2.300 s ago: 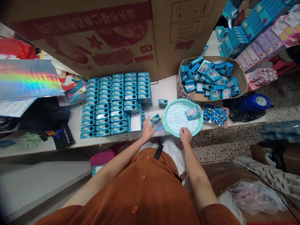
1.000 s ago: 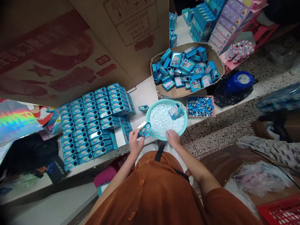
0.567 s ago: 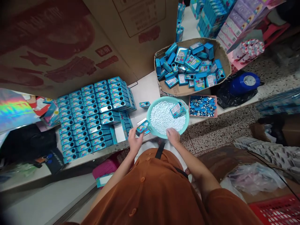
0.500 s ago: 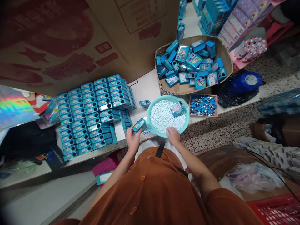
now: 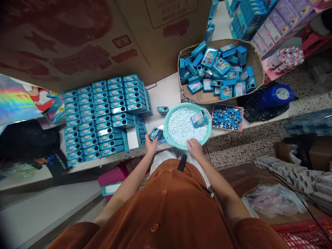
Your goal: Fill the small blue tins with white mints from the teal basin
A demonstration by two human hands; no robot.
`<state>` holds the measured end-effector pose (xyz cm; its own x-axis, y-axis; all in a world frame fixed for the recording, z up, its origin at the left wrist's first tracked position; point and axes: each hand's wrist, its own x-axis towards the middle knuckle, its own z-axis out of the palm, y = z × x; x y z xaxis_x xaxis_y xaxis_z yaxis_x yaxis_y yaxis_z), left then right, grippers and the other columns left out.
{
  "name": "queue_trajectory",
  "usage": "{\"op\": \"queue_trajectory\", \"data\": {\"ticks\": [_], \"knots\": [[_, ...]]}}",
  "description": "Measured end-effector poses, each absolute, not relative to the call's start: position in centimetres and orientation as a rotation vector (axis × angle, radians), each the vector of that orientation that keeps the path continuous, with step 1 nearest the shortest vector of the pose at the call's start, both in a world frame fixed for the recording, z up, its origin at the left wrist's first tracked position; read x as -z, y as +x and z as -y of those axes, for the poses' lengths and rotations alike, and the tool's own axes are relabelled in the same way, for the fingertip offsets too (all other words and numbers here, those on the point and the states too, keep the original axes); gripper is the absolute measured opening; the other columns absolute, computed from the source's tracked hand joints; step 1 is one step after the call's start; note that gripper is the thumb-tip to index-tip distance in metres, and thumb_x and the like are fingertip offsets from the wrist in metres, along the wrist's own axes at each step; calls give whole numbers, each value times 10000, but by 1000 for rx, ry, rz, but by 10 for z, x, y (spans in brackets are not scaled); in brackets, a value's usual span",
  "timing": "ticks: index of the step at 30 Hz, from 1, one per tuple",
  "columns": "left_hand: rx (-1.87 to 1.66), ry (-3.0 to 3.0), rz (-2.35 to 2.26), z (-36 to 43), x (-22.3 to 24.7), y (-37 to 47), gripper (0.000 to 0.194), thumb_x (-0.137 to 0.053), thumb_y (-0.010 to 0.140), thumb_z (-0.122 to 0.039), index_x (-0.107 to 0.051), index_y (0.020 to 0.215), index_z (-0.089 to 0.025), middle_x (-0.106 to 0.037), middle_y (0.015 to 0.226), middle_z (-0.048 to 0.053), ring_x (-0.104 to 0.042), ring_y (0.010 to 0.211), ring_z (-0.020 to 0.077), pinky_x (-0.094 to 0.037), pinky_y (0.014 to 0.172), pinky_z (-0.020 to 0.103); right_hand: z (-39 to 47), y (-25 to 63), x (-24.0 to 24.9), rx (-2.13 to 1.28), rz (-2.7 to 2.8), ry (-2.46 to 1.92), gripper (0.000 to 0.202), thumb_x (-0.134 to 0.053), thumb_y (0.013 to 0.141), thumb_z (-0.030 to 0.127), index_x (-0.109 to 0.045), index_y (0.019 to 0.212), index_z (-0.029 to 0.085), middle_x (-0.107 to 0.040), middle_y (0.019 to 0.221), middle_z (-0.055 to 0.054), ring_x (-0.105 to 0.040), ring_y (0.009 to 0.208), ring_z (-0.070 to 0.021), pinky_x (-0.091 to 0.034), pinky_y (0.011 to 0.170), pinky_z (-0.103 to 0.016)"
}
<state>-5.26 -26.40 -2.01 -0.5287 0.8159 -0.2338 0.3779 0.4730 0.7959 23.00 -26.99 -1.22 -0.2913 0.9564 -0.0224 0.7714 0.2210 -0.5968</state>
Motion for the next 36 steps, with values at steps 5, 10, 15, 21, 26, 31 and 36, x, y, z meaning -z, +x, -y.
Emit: {"op": "queue_trajectory", "data": {"ticks": [5, 10, 15, 21, 26, 31, 36], "knots": [[-974, 1017, -2072, 260, 40, -58, 447, -668, 694, -283, -471, 1088, -203, -575, 1051, 93, -582, 1004, 247, -461, 887, 399, 269, 236, 17, -699, 2196, -1580, 216, -418, 912, 211, -633, 894, 201, -641, 849, -64, -561, 878, -190, -426, 794, -293], [-971, 1010, -2081, 277, 48, -65, 815, -772, 590, -275, -363, 1290, -192, -510, 1226, 146, -496, 1179, 284, -392, 1004, 441, 269, 235, 16, -706, 2227, -1609, 243, -397, 923, 229, -634, 884, 192, -634, 848, -71, -550, 888, -191, -419, 811, -293], [-865, 969, -2099, 309, 47, -63, 794, -762, 613, -304, -374, 1295, -186, -520, 1237, 155, -488, 1192, 285, -383, 1007, 455, 268, 234, 11, -752, 2251, -1667, 272, -380, 930, 241, -645, 893, 193, -635, 859, -80, -544, 895, -197, -413, 823, -302], [-778, 937, -2152, 334, 47, -59, 733, -743, 635, -308, -407, 1274, -178, -541, 1205, 155, -509, 1166, 285, -387, 1002, 471, 267, 234, 11, -763, 2254, -1670, 267, -387, 923, 231, -650, 907, 192, -638, 867, -83, -549, 900, -199, -419, 825, -304], [-781, 938, -2124, 340, 52, -59, 730, -736, 637, -329, -413, 1275, -183, -543, 1194, 144, -529, 1144, 273, -418, 977, 462, 267, 234, 12, -751, 2259, -1647, 293, -355, 931, 229, -641, 897, 172, -639, 866, -89, -550, 899, -191, -415, 826, -285], [-792, 935, -2134, 341, 56, -57, 701, -742, 617, -308, -450, 1242, -182, -554, 1182, 141, -537, 1134, 269, -414, 979, 452, 267, 234, 13, -748, 2248, -1652, 285, -360, 928, 231, -641, 899, 186, -640, 882, -81, -550, 907, -187, -411, 834, -281], [-809, 932, -2124, 339, 56, -56, 660, -750, 606, -314, -492, 1201, -191, -573, 1171, 137, -546, 1123, 266, -400, 989, 445, 268, 234, 14, -752, 2250, -1666, 279, -376, 922, 233, -651, 912, 189, -639, 877, -86, -557, 893, -193, -422, 816, -289]]}}
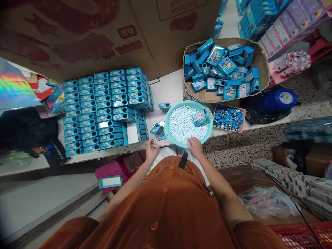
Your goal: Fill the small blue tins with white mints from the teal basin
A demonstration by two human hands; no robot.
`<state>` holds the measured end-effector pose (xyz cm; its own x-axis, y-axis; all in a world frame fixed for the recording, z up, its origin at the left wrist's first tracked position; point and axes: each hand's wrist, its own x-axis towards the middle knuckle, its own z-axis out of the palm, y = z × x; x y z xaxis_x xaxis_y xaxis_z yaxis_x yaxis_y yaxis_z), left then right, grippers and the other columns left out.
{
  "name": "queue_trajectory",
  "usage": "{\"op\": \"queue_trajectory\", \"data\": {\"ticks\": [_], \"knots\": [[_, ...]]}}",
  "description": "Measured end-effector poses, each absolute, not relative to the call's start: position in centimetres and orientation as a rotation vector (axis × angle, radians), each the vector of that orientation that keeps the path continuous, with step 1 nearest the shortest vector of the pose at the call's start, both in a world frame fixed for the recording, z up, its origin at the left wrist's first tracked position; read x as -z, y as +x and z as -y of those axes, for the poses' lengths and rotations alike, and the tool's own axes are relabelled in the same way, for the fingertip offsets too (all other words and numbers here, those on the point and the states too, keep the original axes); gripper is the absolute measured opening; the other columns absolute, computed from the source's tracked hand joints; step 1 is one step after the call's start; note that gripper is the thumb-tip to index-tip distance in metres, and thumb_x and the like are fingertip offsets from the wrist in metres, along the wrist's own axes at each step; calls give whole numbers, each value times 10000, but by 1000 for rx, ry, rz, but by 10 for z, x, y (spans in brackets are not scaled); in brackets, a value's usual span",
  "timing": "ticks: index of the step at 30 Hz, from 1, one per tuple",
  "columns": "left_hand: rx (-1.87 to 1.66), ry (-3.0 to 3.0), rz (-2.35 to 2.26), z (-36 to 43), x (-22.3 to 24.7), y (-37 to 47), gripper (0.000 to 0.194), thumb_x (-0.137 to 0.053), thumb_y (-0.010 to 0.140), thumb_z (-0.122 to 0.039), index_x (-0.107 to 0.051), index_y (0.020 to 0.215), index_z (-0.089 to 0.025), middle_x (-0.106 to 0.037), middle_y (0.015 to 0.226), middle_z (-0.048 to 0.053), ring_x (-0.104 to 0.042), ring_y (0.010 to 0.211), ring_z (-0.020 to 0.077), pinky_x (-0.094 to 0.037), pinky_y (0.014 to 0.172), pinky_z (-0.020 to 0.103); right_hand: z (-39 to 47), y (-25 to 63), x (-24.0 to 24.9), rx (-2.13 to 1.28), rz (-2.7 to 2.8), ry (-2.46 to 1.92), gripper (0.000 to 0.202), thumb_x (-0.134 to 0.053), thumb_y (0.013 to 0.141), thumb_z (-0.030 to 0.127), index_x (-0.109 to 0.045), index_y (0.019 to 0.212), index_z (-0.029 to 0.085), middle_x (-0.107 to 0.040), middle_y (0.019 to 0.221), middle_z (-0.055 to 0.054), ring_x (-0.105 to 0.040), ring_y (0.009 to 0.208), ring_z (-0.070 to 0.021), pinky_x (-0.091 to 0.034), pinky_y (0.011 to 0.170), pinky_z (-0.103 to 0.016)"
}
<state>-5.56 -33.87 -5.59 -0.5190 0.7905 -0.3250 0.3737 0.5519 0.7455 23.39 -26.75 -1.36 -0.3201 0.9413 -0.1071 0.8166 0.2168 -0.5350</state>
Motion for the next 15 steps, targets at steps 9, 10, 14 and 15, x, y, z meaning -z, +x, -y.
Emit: {"op": "queue_trajectory", "data": {"ticks": [9, 10, 14, 15], "knots": [[-803, 909, -2128, 338, 51, -59, 617, -734, 630, -327, -505, 1191, -208, -573, 1176, 133, -548, 1116, 262, -410, 965, 445, 248, 216, 16, -892, 2176, -1680, 242, -464, 883, 257, -610, 1060, 183, -611, 948, -87, -550, 928, -212, -432, 836, -315], [-796, 912, -2134, 339, 50, -59, 608, -731, 636, -326, -506, 1188, -207, -576, 1174, 131, -553, 1108, 259, -410, 966, 445, 241, 209, 16, -917, 2191, -1654, 249, -468, 882, 256, -600, 1080, 182, -607, 968, -89, -546, 948, -215, -430, 849, -318], [-762, 958, -2153, 344, 42, -61, 570, -715, 664, -337, -515, 1175, -185, -583, 1162, 132, -563, 1094, 261, -421, 958, 438, 218, 174, 16, -940, 2292, -1559, 269, -499, 872, 253, -572, 1119, 173, -575, 1056, -99, -514, 1025, -222, -414, 889, -316], [-758, 970, -2161, 345, 40, -61, 562, -711, 670, -344, -518, 1172, -181, -585, 1156, 132, -559, 1100, 263, -424, 956, 436, 214, 166, 16, -933, 2317, -1558, 272, -508, 868, 254, -568, 1120, 172, -566, 1064, -101, -509, 1027, -222, -414, 882, -313]]}}
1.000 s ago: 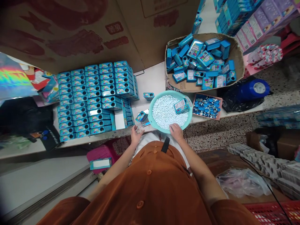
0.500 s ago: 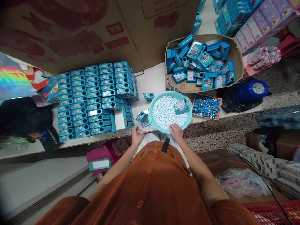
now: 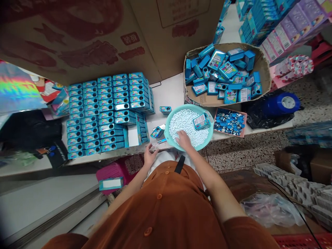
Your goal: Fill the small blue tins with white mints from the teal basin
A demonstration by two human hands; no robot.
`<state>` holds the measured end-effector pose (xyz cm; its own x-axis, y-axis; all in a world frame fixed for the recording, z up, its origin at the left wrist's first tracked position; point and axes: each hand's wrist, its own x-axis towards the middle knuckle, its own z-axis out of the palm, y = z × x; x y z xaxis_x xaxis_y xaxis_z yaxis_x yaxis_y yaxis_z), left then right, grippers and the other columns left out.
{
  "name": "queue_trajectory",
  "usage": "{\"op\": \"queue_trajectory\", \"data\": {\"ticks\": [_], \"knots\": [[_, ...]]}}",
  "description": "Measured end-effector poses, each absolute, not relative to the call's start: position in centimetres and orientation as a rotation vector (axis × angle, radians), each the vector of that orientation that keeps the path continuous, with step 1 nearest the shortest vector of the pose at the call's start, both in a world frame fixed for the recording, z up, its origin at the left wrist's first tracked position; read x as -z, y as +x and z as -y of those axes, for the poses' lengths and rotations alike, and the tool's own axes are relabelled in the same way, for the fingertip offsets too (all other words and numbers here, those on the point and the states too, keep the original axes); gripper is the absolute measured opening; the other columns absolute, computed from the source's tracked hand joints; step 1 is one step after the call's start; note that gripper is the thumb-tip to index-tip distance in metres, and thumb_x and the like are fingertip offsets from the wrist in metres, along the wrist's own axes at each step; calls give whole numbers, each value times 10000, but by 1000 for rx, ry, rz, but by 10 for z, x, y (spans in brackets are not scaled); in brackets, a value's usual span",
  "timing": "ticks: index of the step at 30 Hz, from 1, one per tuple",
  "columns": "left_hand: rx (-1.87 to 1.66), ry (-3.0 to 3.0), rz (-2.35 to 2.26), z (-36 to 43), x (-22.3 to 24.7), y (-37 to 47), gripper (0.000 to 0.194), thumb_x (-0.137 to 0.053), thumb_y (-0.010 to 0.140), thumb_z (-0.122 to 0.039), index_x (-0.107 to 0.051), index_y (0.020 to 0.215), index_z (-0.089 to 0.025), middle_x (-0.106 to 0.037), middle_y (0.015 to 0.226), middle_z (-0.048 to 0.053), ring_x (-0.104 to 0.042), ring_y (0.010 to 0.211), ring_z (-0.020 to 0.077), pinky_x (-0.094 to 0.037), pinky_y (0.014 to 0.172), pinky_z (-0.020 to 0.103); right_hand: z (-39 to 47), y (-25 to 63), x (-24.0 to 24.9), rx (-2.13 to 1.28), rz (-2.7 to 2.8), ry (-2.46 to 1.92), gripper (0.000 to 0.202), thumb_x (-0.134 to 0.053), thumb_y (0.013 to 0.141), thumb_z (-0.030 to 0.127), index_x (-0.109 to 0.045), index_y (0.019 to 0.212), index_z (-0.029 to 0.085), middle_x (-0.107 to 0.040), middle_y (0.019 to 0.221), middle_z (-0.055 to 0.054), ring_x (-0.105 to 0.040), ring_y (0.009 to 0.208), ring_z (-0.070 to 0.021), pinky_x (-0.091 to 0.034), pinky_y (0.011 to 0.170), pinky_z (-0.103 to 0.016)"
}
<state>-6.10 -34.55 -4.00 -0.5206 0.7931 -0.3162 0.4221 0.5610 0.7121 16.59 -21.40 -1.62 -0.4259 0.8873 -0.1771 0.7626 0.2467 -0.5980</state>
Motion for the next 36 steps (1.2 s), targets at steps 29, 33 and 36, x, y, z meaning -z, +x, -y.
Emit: {"op": "queue_trajectory", "data": {"ticks": [29, 33, 36], "knots": [[-821, 911, -2118, 329, 19, -72, 455, -614, 767, -341, -525, 1186, -189, -598, 1173, 122, -540, 1122, 267, -417, 967, 441, 189, 131, 3, -868, 2679, -1822, 197, -520, 841, 276, -618, 956, 149, -645, 965, -125, -594, 875, -215, -408, 718, -286], [-812, 916, -2115, 332, 17, -69, 407, -603, 772, -332, -549, 1148, -185, -606, 1157, 116, -549, 1109, 258, -424, 961, 423, 187, 130, -3, -892, 2736, -1803, 203, -510, 832, 250, -603, 982, 149, -621, 998, -111, -582, 875, -203, -405, 716, -278], [-816, 924, -2129, 336, 17, -66, 363, -609, 765, -321, -571, 1100, -186, -621, 1128, 108, -564, 1088, 252, -427, 961, 415, 186, 131, -7, -884, 2770, -1765, 202, -499, 827, 230, -593, 983, 144, -600, 1011, -110, -568, 880, -201, -402, 714, -276]]}}
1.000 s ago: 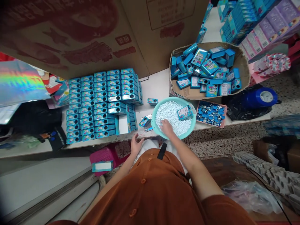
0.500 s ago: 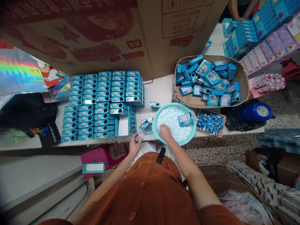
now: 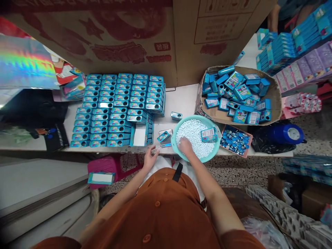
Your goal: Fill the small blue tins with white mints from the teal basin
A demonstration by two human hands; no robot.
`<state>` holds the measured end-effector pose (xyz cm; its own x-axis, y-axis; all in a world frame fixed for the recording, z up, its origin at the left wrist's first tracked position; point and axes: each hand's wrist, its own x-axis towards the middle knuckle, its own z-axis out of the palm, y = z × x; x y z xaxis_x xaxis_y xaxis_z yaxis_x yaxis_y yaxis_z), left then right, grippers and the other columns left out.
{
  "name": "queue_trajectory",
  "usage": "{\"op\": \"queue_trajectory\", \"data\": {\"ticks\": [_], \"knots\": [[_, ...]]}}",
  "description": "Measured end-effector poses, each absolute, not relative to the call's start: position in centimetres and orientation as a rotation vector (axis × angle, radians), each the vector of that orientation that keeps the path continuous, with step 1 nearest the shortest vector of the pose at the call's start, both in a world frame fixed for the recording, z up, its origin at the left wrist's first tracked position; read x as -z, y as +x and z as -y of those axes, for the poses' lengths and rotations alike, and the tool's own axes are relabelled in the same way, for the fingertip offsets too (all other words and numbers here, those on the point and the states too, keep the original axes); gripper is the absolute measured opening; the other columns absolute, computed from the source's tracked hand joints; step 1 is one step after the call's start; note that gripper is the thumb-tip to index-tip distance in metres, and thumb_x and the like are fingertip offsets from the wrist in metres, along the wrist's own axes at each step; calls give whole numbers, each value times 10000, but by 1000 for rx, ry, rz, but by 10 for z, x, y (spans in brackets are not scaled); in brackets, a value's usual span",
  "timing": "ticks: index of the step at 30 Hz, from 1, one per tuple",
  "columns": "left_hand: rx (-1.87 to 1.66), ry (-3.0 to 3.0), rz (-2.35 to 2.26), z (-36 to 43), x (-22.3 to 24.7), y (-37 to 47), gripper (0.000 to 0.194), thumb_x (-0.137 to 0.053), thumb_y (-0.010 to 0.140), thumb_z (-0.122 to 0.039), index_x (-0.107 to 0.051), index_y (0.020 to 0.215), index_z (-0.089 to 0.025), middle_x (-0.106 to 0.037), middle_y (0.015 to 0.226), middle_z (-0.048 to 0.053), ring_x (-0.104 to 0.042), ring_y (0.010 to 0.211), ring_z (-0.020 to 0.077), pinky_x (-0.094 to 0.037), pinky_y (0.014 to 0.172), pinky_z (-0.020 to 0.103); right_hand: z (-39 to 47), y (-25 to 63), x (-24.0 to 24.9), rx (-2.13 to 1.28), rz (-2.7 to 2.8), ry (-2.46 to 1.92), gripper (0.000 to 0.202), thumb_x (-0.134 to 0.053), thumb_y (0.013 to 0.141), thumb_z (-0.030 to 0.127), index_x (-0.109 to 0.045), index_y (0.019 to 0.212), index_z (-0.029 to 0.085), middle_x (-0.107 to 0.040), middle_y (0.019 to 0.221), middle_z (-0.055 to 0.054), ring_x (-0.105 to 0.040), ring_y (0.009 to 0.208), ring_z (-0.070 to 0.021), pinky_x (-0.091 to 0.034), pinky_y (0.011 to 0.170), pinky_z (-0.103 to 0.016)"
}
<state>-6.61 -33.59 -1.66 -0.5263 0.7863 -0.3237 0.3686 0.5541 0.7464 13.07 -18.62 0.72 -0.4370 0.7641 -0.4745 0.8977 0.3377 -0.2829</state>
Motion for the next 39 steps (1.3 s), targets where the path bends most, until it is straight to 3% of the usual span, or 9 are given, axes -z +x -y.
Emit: {"op": "queue_trajectory", "data": {"ticks": [13, 28, 39], "knots": [[-838, 932, -2106, 342, 21, -60, 342, -603, 762, -316, -585, 1079, -188, -624, 1115, 105, -565, 1086, 257, -432, 954, 427, 183, 141, 2, 907, -2551, 1255, 149, -490, 828, 139, -617, 903, 163, -630, 979, -91, -540, 924, -188, -377, 806, -270], [-871, 987, -2094, 346, 12, -58, 319, -568, 798, -316, -573, 1096, -203, -614, 1147, 100, -548, 1111, 256, -419, 976, 426, 181, 134, 2, 1315, -2616, 1725, 163, -480, 850, 203, -630, 905, 174, -632, 891, -60, -568, 818, -175, -428, 765, -280], [-981, 1056, -2069, 333, -5, -53, 295, -574, 801, -287, -579, 1083, -201, -626, 1102, 88, -572, 1058, 232, -437, 953, 395, 155, 57, -21, 1184, -2821, 1268, 161, -543, 827, 130, -642, 946, 173, -611, 939, -68, -559, 874, -179, -436, 811, -279]]}}
